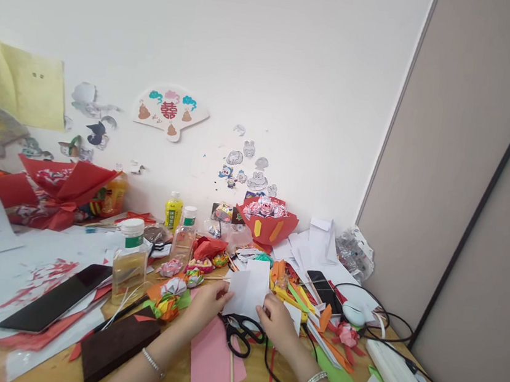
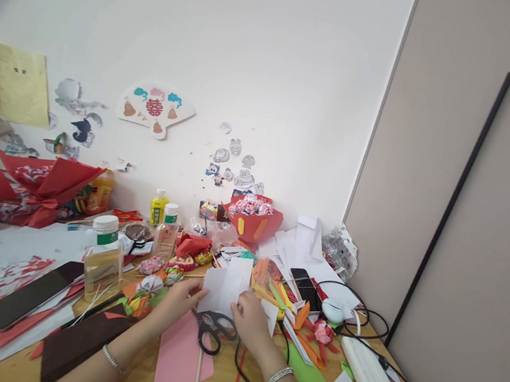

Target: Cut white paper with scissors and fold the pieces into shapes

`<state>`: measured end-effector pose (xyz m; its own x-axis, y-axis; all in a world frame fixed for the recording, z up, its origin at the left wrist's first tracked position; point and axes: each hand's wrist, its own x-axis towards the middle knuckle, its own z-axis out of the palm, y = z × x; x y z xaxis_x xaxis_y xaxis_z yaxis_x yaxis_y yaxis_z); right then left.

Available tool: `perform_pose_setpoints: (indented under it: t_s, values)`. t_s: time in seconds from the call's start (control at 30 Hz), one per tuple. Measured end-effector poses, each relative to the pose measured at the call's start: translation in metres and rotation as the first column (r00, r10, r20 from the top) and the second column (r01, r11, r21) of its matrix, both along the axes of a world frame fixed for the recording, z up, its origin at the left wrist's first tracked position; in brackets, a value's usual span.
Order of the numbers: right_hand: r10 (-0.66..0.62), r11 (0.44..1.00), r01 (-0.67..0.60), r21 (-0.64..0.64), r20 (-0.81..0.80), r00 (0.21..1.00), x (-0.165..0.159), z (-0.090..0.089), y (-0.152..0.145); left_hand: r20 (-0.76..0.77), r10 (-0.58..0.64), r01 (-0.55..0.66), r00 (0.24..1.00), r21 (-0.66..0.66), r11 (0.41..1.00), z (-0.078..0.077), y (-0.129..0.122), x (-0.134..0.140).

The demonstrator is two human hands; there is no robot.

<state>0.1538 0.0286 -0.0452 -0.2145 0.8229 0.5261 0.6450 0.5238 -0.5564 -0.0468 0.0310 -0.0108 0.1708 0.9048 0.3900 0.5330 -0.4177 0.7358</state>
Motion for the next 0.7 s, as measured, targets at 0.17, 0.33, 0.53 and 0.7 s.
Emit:
perform_pose_setpoints:
  t_s: [0.17, 0.33, 0.53, 0.7]
  values:
    - [-0.006, 1.000, 0.006, -0.004, 0.000, 1.000, -0.0002, 0.0001, 0.0018, -0.013, 0.009, -0.009, 1.000, -0.024, 1.000, -0.0007, 0.0007, 0.0000]
    - [0.007, 1.000, -0.007, -0.010, -0.039, 0.999, 0.0002, 0.0012, 0.0023, 0.019, -0.002, 0.003, 1.000, -0.049, 0.999, -0.0041, 0.0037, -0.0009]
    - [0.013, 1.000, -0.015, -0.023, -0.078, 0.997, 0.0002, 0.0007, 0.0024, 0.031, -0.001, 0.003, 1.000, -0.047, 0.999, -0.0074, 0.0066, -0.0018]
    - [0.022, 0.999, -0.028, -0.046, -0.119, 0.993, 0.0002, -0.0008, 0.0038, 0.052, -0.009, 0.012, 0.999, -0.058, 0.998, -0.0069, 0.0062, -0.0016]
